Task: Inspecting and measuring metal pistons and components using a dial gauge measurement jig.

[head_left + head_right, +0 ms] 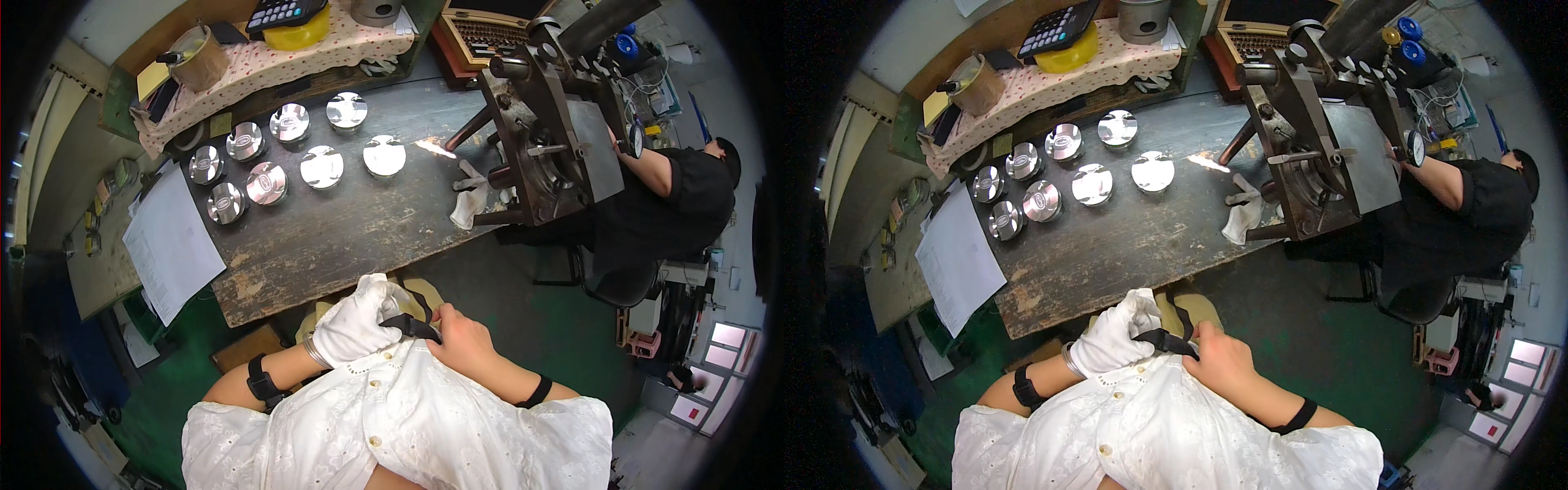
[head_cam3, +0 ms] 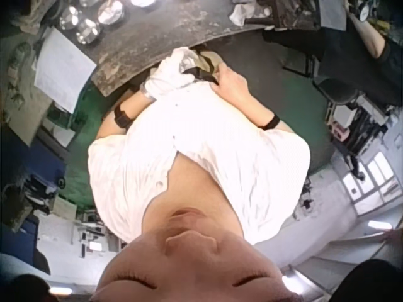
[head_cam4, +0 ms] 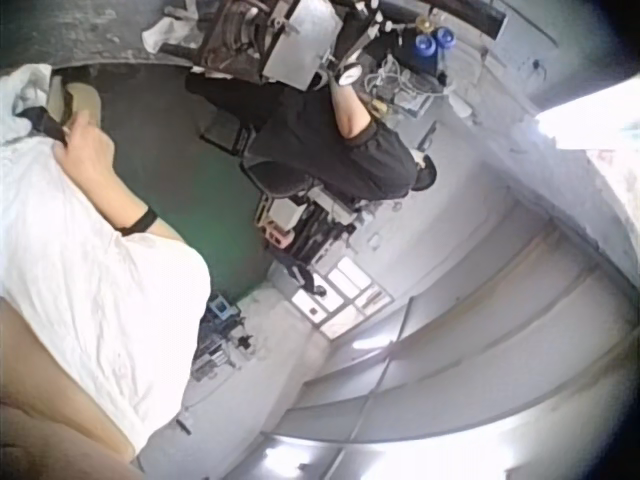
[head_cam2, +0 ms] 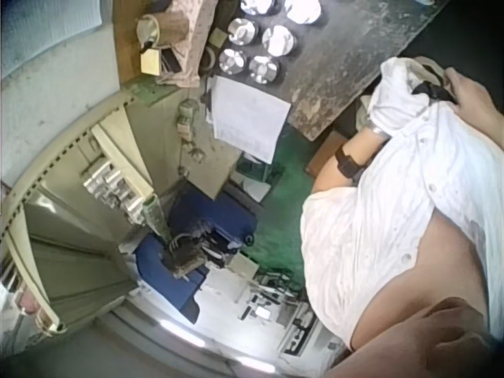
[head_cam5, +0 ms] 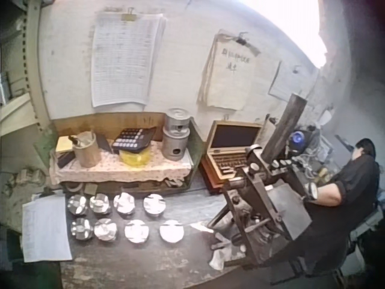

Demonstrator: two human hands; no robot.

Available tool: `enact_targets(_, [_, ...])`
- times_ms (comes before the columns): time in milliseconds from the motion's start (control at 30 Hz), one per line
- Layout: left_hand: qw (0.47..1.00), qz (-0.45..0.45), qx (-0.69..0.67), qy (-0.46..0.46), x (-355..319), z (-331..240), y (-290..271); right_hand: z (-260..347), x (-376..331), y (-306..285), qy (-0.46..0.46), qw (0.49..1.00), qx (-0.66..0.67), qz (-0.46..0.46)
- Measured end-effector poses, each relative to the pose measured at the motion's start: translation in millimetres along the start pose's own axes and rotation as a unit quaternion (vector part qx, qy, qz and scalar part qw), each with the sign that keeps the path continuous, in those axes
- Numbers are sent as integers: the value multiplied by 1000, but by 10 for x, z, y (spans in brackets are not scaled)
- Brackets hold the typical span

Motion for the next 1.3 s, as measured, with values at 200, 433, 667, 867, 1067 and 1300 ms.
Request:
enact_targets(200, [999, 15, 42, 7, -46, -111, -3, -55, 209, 118, -3, 994, -36, 99])
enact_targets(433, [998, -36, -38, 19, -155, -72, -96, -210, 281, 478, -97, 802, 469, 356])
enact_targets(667, [999, 15, -9, 32, -201, -365, -145, 55, 339, 282, -297, 910, 200, 210])
enact_targets(867, [990, 72, 91, 83, -232, -389, -51, -387, 564, 469, -79, 923, 271, 261])
enact_targets(1067, [996, 40, -40, 73, -214, -142, -35, -139, 824, 34, -169, 964, 198, 51])
enact_targets(1300, [992, 15, -124, -36, -155, 140, -12, 304, 1247, -192, -218, 971, 96, -12])
Point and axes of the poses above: each hand's wrist, its own x-axis towards the middle knuckle, its own y-axis out of the palm, z = x × y, the point moved 9 cm from there along x, towards the middle knuckle, and after that the axes turned 15 degrees about z, right-handed, at the moved point
